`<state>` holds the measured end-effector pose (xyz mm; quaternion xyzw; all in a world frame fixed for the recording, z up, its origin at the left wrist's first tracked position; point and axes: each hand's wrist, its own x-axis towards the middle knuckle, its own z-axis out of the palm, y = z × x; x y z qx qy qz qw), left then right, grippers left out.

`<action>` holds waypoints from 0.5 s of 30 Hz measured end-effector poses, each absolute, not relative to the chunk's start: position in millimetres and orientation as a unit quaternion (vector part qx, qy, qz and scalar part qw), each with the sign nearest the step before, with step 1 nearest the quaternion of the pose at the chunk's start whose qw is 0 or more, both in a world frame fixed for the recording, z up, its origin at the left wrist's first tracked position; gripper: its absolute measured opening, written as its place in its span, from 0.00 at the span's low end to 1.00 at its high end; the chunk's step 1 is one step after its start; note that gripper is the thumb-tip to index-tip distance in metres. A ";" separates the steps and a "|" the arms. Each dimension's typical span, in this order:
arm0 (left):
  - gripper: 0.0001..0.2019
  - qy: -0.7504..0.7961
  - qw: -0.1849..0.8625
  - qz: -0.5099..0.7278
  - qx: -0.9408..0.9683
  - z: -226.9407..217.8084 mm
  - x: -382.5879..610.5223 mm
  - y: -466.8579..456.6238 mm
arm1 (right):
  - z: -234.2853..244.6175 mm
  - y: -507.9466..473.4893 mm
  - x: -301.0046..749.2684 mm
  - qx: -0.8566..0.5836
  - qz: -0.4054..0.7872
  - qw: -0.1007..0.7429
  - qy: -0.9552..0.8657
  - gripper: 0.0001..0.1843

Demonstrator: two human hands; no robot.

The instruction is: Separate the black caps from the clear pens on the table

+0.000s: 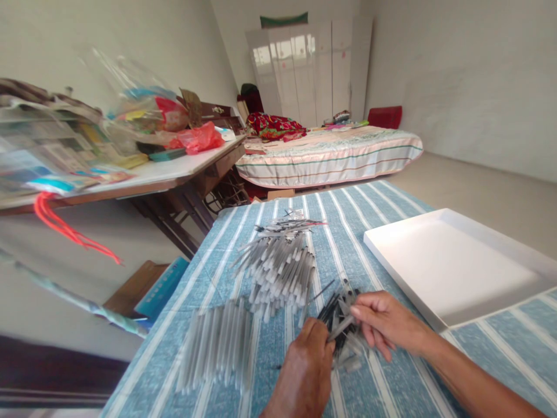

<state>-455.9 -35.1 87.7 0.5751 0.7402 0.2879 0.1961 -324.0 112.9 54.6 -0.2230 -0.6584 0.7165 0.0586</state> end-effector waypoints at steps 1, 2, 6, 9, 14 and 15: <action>0.07 0.739 0.199 0.288 0.575 87.9 -455.6 -35.3 | 53.7 112.3 -324.3 -0.223 0.717 0.061 -0.658 0.21; 0.07 0.739 0.202 0.288 0.574 88.2 -455.3 -35.5 | 53.4 112.2 -324.2 -0.219 0.721 0.064 -0.654 0.20; 0.07 0.744 0.220 0.295 0.557 91.1 -455.6 -36.0 | 57.6 117.1 -321.2 -0.188 0.747 0.074 -0.633 0.17; 0.08 0.761 0.232 0.302 0.525 94.8 -457.9 -34.1 | 62.4 124.2 -318.4 -0.196 0.743 0.107 -0.631 0.16; 0.08 0.768 0.242 0.323 0.497 98.6 -458.3 -31.4 | 64.1 124.8 -318.9 -0.251 0.698 0.122 -0.660 0.19; 0.07 0.767 0.244 0.324 0.498 98.7 -457.3 -31.3 | 63.6 122.5 -319.8 -0.251 0.692 0.115 -0.667 0.19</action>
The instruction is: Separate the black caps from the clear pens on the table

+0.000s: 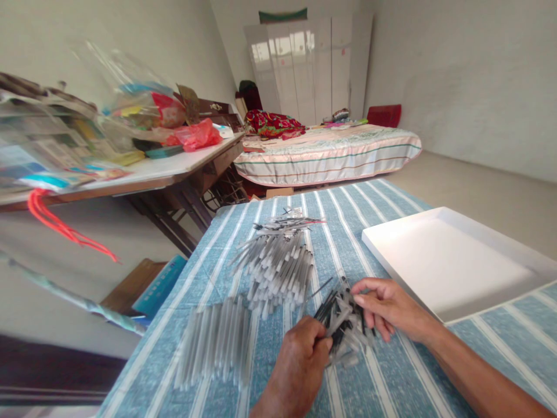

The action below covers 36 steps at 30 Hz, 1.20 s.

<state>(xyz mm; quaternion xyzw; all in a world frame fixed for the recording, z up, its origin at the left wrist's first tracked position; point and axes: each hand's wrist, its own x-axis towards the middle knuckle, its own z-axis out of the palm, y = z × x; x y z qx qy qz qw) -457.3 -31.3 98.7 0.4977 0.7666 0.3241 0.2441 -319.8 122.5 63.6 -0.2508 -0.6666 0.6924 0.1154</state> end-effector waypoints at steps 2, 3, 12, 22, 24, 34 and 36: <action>0.07 0.764 0.247 0.321 0.501 98.8 -454.8 -31.2 | 62.2 117.4 -321.4 -0.240 0.691 0.105 -0.674 0.19; 0.07 0.764 0.249 0.318 0.504 98.9 -453.9 -31.1 | 61.5 115.3 -322.0 -0.231 0.695 0.100 -0.674 0.20; 0.05 0.771 0.263 0.303 0.494 113.6 -499.3 -42.5 | 66.5 134.3 -316.7 -0.311 0.718 0.241 -0.575 0.18; 0.07 0.618 0.380 0.639 0.255 120.4 -513.5 -39.1 | 59.2 143.0 -316.6 -0.378 0.651 0.214 -0.622 0.14; 0.06 0.537 0.413 0.707 0.204 119.5 -498.4 -27.0 | 63.1 135.4 -318.7 -0.383 0.600 0.243 -0.660 0.15; 0.08 0.407 0.412 0.810 0.098 122.3 -442.0 13.2 | 89.2 52.9 -344.8 -0.198 0.665 0.129 -0.708 0.23; 0.08 0.432 0.359 0.824 0.072 124.7 -441.0 17.6 | 93.3 46.5 -351.0 -0.221 0.720 0.090 -0.651 0.23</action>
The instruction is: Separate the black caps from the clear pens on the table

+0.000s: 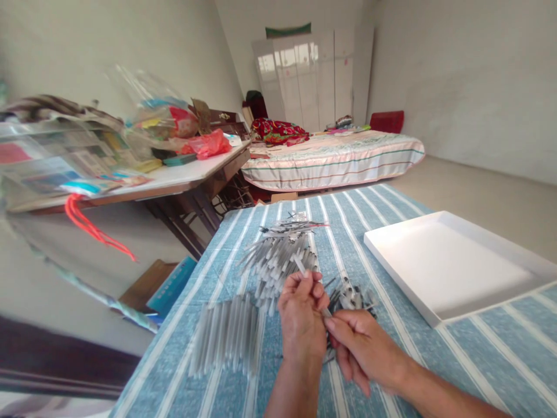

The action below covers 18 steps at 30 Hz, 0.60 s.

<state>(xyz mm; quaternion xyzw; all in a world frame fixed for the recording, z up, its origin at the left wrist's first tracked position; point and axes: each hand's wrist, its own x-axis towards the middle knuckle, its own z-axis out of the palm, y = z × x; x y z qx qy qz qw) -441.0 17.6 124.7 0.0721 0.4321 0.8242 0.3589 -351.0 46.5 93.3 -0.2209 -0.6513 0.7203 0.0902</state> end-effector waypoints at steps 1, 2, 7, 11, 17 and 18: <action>0.08 0.444 0.339 0.827 0.063 127.0 -442.2 19.5 | 96.5 43.7 -353.9 -0.231 0.736 0.078 -0.632 0.23; 0.08 0.456 0.326 0.826 0.060 130.6 -444.9 20.8 | 100.1 40.7 -356.1 -0.240 0.744 0.072 -0.620 0.23; 0.05 0.545 0.065 0.832 0.083 167.4 -493.3 3.0 | 106.9 27.1 -347.6 -0.184 0.649 0.043 -0.737 0.22; 0.05 0.640 -0.046 0.754 0.144 177.5 -549.3 -40.6 | 90.2 47.1 -327.4 -0.206 0.413 0.124 -0.878 0.18; 0.11 0.959 -0.014 0.173 0.223 119.4 -572.4 -82.1 | 74.6 99.0 -325.7 -0.310 0.144 0.091 -0.935 0.10; 0.10 0.967 -0.009 0.125 0.221 111.7 -572.3 -84.0 | 73.5 102.4 -326.9 -0.314 0.134 0.091 -0.935 0.10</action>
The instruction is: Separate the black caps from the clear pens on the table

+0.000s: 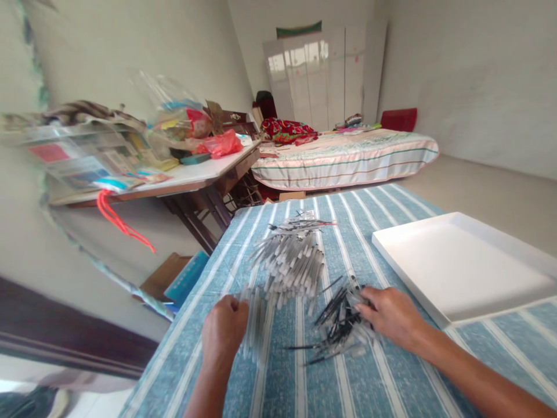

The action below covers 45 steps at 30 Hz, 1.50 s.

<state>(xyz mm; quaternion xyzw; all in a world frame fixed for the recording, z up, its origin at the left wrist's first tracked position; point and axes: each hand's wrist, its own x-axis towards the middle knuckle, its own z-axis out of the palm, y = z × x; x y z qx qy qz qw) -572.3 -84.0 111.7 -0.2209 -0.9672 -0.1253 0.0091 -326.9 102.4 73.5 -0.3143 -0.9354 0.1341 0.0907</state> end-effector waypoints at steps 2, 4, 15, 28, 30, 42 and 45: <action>0.10 -0.973 0.005 -0.084 -0.215 102.5 -571.9 -85.4 | 70.9 105.7 -328.2 -0.322 0.130 0.097 -0.933 0.11; 0.13 -0.975 0.023 -0.056 -0.216 99.8 -570.8 -85.2 | 66.9 107.2 -327.6 -0.331 0.140 0.117 -0.926 0.12; 0.17 -0.914 0.139 0.063 -0.377 78.7 -531.3 -72.2 | 29.4 119.0 -316.0 -0.289 0.113 0.287 -0.906 0.18; 0.20 -0.858 0.173 0.098 -0.474 63.9 -566.2 -105.6 | 29.9 123.1 -315.0 -0.248 0.132 0.331 -0.901 0.15; 0.20 -0.848 0.183 0.088 -0.489 62.3 -571.0 -110.0 | 29.4 123.1 -314.9 -0.245 0.133 0.333 -0.901 0.15; 0.12 -0.828 0.053 -0.055 -0.555 80.8 -492.0 -37.6 | 31.9 118.6 -315.8 -0.223 0.141 0.325 -0.908 0.14; 0.10 -0.861 -0.016 -0.001 -0.508 84.6 -480.2 -11.5 | 33.5 117.3 -315.0 -0.224 0.159 0.314 -0.909 0.14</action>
